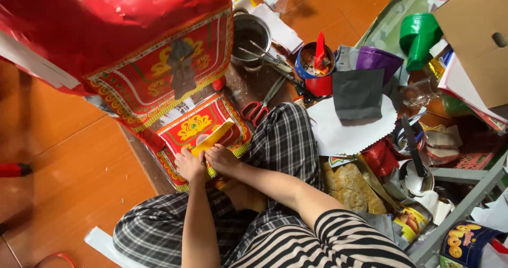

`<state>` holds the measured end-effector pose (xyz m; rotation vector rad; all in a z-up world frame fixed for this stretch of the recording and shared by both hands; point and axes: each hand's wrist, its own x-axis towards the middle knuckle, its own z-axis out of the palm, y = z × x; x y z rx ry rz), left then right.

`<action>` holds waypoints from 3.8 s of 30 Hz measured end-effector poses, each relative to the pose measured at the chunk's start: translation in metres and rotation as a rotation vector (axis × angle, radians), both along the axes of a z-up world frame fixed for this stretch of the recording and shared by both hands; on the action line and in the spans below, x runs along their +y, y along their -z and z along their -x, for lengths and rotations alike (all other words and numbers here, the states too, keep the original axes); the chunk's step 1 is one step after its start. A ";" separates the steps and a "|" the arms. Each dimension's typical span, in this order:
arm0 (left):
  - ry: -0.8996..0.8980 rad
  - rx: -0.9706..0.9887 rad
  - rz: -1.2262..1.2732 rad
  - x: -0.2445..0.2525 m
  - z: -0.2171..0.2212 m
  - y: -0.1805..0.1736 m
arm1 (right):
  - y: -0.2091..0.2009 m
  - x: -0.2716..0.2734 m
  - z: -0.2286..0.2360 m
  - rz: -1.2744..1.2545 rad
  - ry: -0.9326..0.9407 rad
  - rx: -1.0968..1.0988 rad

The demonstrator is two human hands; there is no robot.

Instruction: Decorating a red paper horse with colorful paper cutouts and strips

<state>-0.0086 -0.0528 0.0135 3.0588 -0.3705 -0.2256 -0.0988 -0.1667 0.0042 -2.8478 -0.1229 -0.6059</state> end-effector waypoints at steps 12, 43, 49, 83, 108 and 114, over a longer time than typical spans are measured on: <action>-0.031 0.118 0.075 0.000 -0.004 -0.016 | -0.017 0.008 0.001 0.016 0.057 -0.041; -0.106 0.344 0.080 0.091 -0.048 0.002 | 0.016 -0.081 0.015 0.126 0.488 0.247; 0.335 -0.132 0.461 0.036 -0.017 -0.034 | -0.012 -0.076 0.013 0.099 0.528 0.185; -0.504 1.041 1.566 -0.034 0.139 -0.138 | -0.089 -0.008 0.123 -1.244 0.414 0.621; -0.524 0.768 1.750 0.016 0.066 -0.201 | -0.020 -0.413 0.165 -0.057 0.758 0.340; -0.072 0.544 1.447 0.001 0.075 -0.207 | -0.074 -0.404 0.142 -0.024 0.806 0.563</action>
